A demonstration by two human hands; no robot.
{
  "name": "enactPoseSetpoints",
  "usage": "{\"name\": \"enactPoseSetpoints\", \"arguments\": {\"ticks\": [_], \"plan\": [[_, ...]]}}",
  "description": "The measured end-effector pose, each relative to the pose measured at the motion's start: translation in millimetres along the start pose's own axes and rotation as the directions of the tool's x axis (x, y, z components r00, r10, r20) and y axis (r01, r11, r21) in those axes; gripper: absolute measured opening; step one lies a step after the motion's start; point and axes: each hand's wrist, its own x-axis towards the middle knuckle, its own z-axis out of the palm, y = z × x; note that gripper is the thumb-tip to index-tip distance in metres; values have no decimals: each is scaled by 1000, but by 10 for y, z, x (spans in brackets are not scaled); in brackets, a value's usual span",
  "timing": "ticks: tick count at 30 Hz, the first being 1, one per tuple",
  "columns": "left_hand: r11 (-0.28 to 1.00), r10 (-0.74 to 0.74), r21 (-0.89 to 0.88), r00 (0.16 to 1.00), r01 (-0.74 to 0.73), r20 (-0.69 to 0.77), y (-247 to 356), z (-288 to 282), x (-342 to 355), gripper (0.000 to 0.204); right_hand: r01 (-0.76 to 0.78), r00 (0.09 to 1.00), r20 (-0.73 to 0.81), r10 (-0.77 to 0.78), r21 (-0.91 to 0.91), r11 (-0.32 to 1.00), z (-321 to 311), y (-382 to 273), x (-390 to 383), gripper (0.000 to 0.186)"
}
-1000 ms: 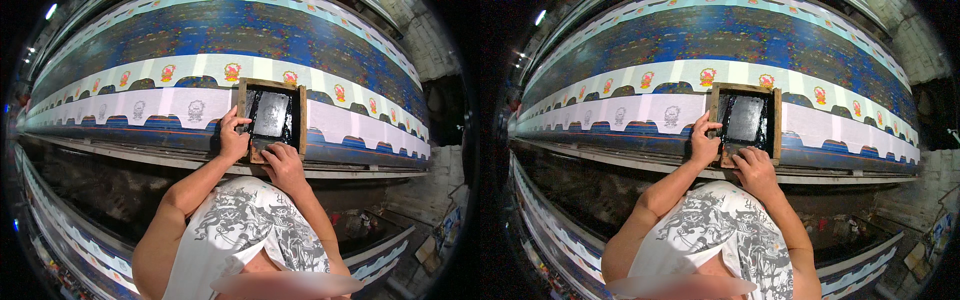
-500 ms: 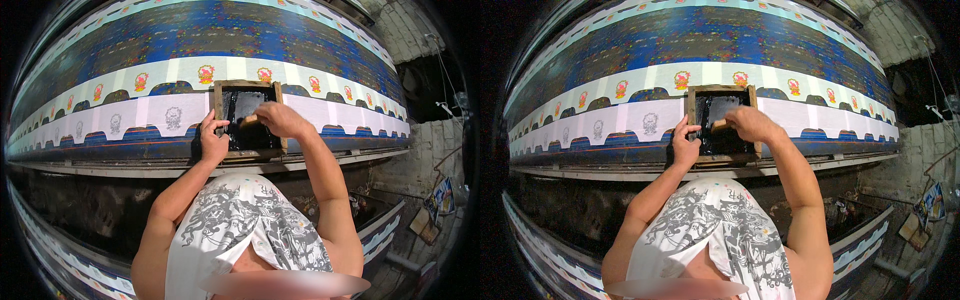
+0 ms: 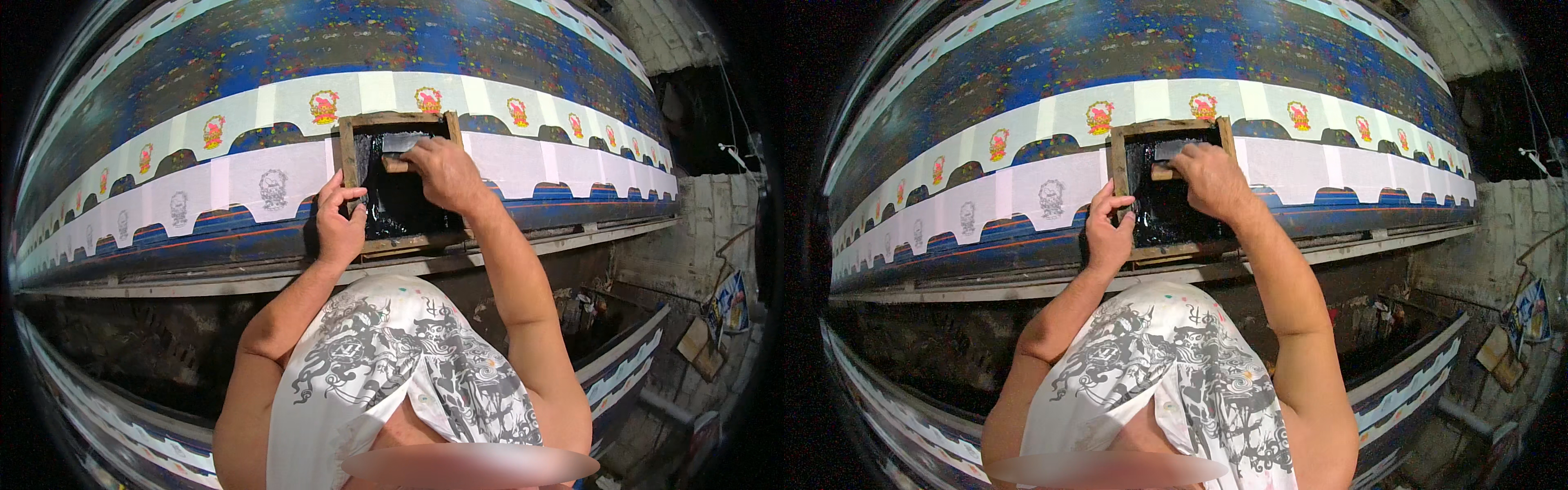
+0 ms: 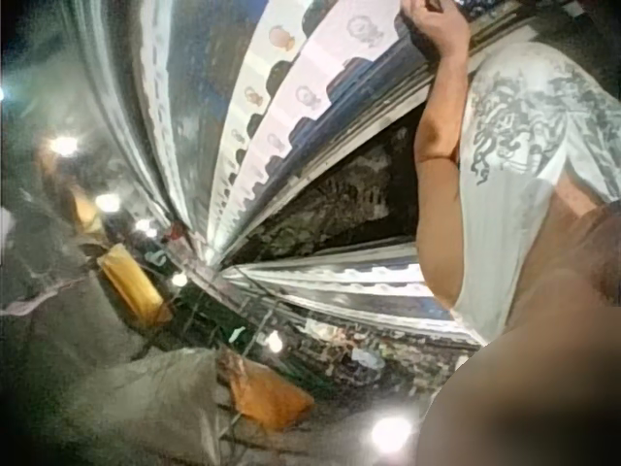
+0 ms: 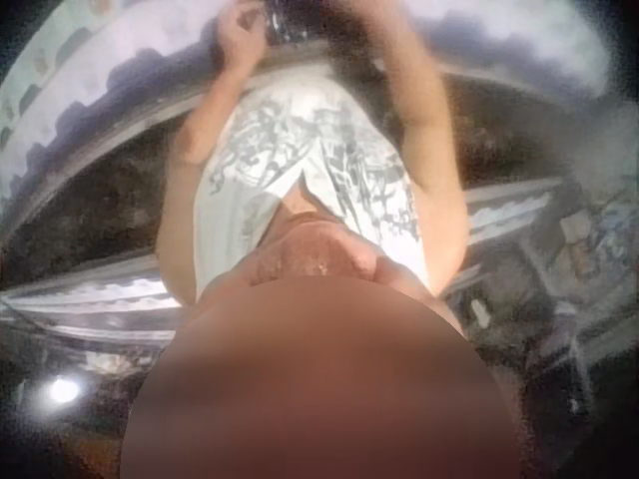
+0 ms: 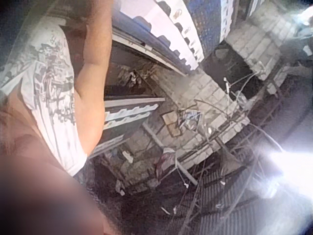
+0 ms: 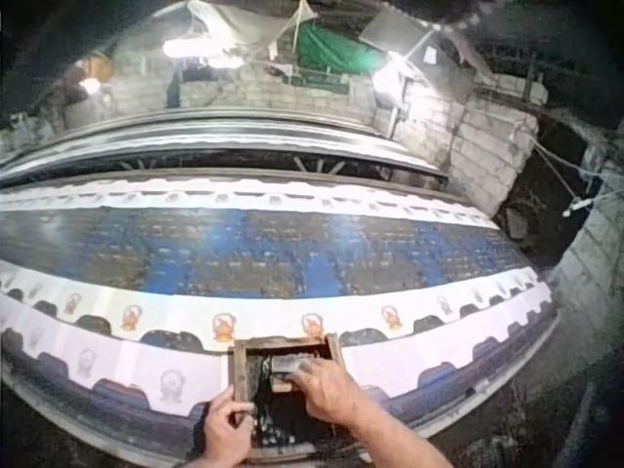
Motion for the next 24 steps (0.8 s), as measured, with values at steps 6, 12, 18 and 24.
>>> {"name": "enactPoseSetpoints", "arguments": {"ticks": [6, 12, 18, 24], "plan": [[998, 16, -57, 1000, -17, -20, -47, 7, -30, 32, 31, 999, -44, -29, 40, 999, 21, -510, -579, 38], [996, 85, -14, 996, -85, -16, -17, 6, -32, 47, 28, 997, -67, -23, 79, 996, -26, -821, -919, 38], [994, 91, 55, 996, -92, 17, 111, -23, -87, 56, -30, 998, 52, 19, 217, 976, -92, -870, -1119, 41], [978, 59, 199, 998, -63, 25, 222, 23, -65, 60, -202, 885, -359, 298, 281, 938, -57, -623, -1424, 39]]}}
